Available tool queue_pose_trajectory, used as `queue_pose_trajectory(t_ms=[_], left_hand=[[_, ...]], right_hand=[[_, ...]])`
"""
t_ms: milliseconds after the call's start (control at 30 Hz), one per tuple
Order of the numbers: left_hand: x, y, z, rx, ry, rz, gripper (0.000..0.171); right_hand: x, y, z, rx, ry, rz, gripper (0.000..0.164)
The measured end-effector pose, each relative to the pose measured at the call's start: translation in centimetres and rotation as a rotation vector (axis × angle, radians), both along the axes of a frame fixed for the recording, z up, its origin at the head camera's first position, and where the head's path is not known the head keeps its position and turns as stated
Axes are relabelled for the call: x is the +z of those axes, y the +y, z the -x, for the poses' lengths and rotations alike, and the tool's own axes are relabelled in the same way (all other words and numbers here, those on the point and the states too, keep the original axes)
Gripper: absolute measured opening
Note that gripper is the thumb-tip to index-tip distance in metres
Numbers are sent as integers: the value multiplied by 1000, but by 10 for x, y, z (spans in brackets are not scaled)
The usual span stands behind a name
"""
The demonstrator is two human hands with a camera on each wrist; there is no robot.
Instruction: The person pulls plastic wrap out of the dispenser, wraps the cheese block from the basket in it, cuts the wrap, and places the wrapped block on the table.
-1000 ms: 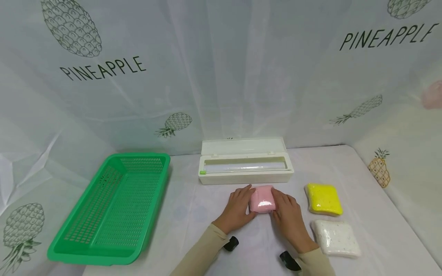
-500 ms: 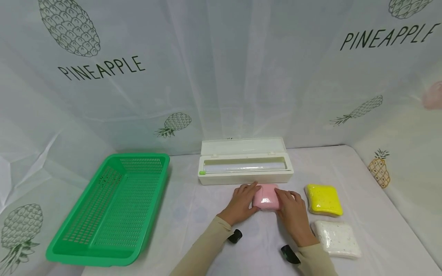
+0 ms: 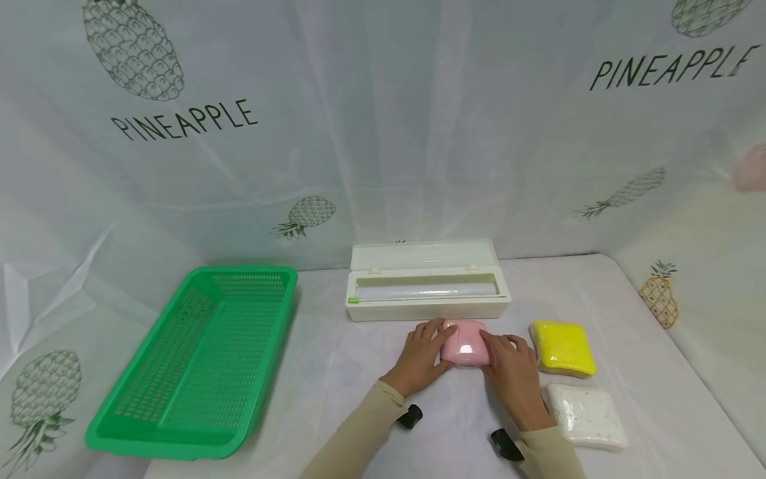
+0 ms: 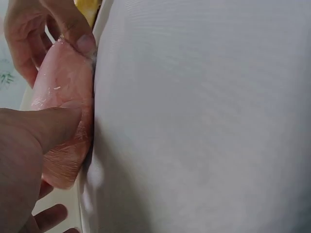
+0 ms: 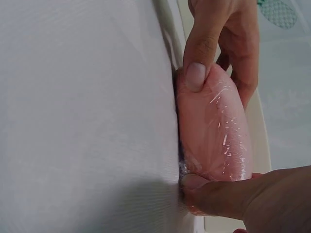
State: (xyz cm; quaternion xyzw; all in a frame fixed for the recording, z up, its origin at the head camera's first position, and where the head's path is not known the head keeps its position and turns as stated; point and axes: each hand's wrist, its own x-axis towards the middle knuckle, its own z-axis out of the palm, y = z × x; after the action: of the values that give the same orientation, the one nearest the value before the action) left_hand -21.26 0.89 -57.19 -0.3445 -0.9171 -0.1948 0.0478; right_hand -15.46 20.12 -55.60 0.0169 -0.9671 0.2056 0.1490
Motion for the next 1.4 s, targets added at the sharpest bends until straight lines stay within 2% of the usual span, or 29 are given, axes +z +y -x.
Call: queue_pose_trajectory(t_ms=[167, 400, 633, 800, 1067, 1233, 1400], left_hand=[[-1, -1, 1, 12, -3, 15, 68], [-2, -3, 1, 41, -28, 33, 67], [2, -14, -6, 64, -47, 12, 72], [7, -36, -10, 99, -61, -20, 70], [27, -88, -11, 237, -1, -86, 59], [39, -121, -4, 342, 18, -122, 56], [48, -143, 5, 415, 29, -113, 58]], right_hand=[[-4, 1, 1, 31, 24, 11, 65], [-8, -1, 5, 49, 11, 18, 68], [-1, -4, -3, 32, -55, 29, 88], [11, -2, -12, 59, -84, 19, 82], [41, 13, -26, 169, 15, 57, 73], [58, 28, -28, 218, 40, 96, 69], [71, 46, -26, 198, 32, 84, 70]])
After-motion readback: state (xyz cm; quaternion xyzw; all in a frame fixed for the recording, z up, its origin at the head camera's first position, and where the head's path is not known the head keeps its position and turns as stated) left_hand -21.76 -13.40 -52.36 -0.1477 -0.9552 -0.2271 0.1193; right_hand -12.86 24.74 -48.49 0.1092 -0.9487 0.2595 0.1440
